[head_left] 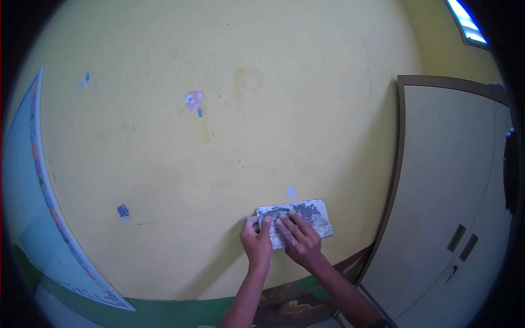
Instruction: The recorder is using a putty knife to scrape and apply filler to a damaged yellow and green wall.
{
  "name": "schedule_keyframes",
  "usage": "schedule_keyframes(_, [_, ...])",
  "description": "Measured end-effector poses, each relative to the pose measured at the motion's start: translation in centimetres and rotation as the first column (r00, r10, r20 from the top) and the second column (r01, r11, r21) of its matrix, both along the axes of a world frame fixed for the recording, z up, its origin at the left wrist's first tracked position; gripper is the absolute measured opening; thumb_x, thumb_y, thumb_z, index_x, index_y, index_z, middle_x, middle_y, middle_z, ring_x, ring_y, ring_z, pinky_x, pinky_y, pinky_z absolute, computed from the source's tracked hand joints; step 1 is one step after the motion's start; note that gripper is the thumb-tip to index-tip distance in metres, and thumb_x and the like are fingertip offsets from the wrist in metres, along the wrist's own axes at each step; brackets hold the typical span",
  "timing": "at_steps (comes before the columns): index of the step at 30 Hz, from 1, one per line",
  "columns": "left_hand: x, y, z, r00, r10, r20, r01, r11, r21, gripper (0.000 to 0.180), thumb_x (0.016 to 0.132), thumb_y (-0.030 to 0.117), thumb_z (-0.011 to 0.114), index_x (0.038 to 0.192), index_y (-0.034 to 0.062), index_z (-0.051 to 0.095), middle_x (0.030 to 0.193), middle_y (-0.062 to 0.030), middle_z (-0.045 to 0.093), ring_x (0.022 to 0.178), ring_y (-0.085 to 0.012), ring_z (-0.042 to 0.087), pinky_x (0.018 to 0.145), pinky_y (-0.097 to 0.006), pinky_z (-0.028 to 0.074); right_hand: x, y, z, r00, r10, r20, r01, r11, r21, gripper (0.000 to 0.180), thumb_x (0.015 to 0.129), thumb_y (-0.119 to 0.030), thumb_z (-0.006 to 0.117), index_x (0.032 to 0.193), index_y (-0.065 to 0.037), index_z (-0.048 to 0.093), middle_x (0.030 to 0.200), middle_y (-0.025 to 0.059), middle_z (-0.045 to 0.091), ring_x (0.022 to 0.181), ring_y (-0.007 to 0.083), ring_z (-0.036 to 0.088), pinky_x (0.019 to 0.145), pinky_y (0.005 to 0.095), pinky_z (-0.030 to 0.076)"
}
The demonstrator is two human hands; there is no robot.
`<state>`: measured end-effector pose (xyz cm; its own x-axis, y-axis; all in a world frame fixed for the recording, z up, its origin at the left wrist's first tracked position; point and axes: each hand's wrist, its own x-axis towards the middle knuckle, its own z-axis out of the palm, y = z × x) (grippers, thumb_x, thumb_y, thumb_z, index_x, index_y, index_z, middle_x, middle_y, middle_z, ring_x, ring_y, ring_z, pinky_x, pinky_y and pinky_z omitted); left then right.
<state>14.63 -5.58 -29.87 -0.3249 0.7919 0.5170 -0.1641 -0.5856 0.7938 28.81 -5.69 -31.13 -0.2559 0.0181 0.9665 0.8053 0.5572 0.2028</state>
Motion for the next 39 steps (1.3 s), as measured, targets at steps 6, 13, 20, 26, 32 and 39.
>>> schedule_keyframes(6, [-2.8,-1.0,1.3,0.996,0.079,0.033,-0.08,0.995,0.06,0.025,0.098,0.021,0.073,0.102,-0.0002,0.062,0.089,-0.0019,0.064,0.076,-0.0049,0.051,0.067,-0.023,0.042,3.9,0.6,0.6,0.996,-0.084,-0.033,0.08,0.991,-0.108,0.066,0.063,0.004,0.065,0.128,-0.002,0.067,0.137,0.0148,0.064,0.115,0.0409,0.064,0.101,0.0524,0.05])
schedule_keyframes(13, [-1.6,-2.7,0.1,0.992,0.056,0.111,-0.059,0.998,0.024,0.029,0.091,0.008,0.078,0.113,-0.002,0.063,0.099,-0.0063,0.069,0.091,-0.0119,0.064,0.089,-0.028,0.052,2.5,0.8,0.2,0.986,0.028,-0.162,-0.062,0.975,-0.212,0.076,0.052,0.001,0.067,0.128,-0.002,0.068,0.139,0.0115,0.064,0.082,0.0297,0.06,0.069,0.0359,0.052])
schedule_keyframes(20, [-3.9,-2.4,1.8,0.993,0.075,0.091,-0.077,0.997,0.024,0.026,0.09,0.006,0.077,0.111,-0.0043,0.065,0.101,-0.0084,0.07,0.089,-0.0122,0.064,0.086,-0.029,0.053,1.4,2.4,0.0,0.976,0.158,-0.148,-0.174,0.979,-0.106,0.063,0.064,-0.016,0.08,0.125,-0.001,0.071,0.137,0.0159,0.066,0.056,0.0178,0.059,0.051,0.0284,0.049])
schedule_keyframes(26, [-3.1,-1.5,-2.3,0.978,0.203,0.049,-0.207,0.973,0.104,0.02,0.092,0.01,0.076,0.105,-0.0023,0.066,0.097,-0.0065,0.07,0.087,-0.0114,0.063,0.082,-0.029,0.052,1.8,3.7,-1.0,0.98,0.151,-0.128,-0.155,0.988,-0.019,0.054,0.069,-0.016,0.081,0.121,-0.003,0.074,0.134,0.0159,0.067,0.057,0.0163,0.063,0.051,0.0274,0.05])
schedule_keyframes(32, [-3.6,-2.1,1.1,0.985,0.173,-0.01,-0.172,0.982,0.082,0.019,0.092,0.011,0.076,0.102,-0.0025,0.066,0.094,-0.0065,0.07,0.085,-0.0115,0.062,0.081,-0.029,0.052,1.5,2.7,-0.3,0.973,0.138,-0.184,-0.16,0.98,-0.114,0.053,0.074,-0.024,0.086,0.119,0.001,0.072,0.126,0.0227,0.069,0.095,0.0301,0.076,0.073,0.0343,0.063])
schedule_keyframes(39, [-3.7,-0.4,3.6,0.967,0.254,-0.013,-0.247,0.953,0.177,0.026,0.094,0.017,0.076,0.103,-0.0041,0.065,0.092,-0.0062,0.07,0.084,-0.0108,0.062,0.081,-0.029,0.052,1.4,5.4,3.5,0.974,0.165,-0.155,-0.159,0.986,0.048,0.056,0.069,-0.012,0.079,0.124,-0.004,0.071,0.133,0.0166,0.067,0.062,0.0181,0.066,0.054,0.0285,0.053])
